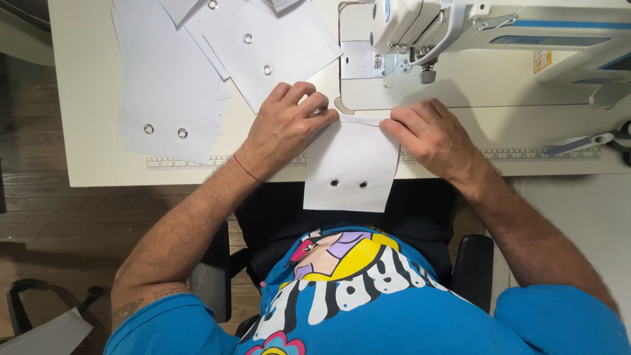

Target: Trimming and cutting small white material components using scissors at a sewing station

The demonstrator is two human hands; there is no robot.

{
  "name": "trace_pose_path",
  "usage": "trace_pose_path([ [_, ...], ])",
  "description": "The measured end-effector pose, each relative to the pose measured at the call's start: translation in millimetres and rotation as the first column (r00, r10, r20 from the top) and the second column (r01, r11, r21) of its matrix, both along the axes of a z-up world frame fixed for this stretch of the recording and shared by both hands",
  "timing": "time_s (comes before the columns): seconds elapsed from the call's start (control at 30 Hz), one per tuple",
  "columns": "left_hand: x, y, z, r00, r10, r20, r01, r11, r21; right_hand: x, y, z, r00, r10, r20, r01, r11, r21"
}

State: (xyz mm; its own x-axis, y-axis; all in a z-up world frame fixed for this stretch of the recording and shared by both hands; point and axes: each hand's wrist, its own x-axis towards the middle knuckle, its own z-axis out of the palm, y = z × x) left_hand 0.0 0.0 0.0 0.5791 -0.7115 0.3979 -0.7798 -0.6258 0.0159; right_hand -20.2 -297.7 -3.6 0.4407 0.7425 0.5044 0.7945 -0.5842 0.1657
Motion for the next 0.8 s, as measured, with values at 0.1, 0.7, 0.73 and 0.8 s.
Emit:
trace_pose_path([
  [0.1,0.6,1.2,-2.0,1.000,-0.007,0.000,0.007,1.000,0.001,0.0,-1.5,-0.4,1.000,0.000,-0.014,-0.001,1.000,-0.012],
  [0.7,-50.0,-19.9,13.3,0.998,0.066,0.025,-0.068,0.991,0.117,-53.7,-11.3,-0.7,0.877,0.085,-0.473,0.017,0.978,0.206],
  [0.73,-54.0,-22.5,13.8,0.998,0.064,0.025,-0.066,0.991,0.118,-57.1,-11.3,-1.5,0.877,0.083,-0.474,0.018,0.978,0.206],
  [0.8,-58.9,-27.0,15.3,0.993,0.111,-0.041,-0.105,0.986,0.127,-60.8,-10.6,-2.9,0.875,0.072,-0.478,0.018,0.983,0.181],
])
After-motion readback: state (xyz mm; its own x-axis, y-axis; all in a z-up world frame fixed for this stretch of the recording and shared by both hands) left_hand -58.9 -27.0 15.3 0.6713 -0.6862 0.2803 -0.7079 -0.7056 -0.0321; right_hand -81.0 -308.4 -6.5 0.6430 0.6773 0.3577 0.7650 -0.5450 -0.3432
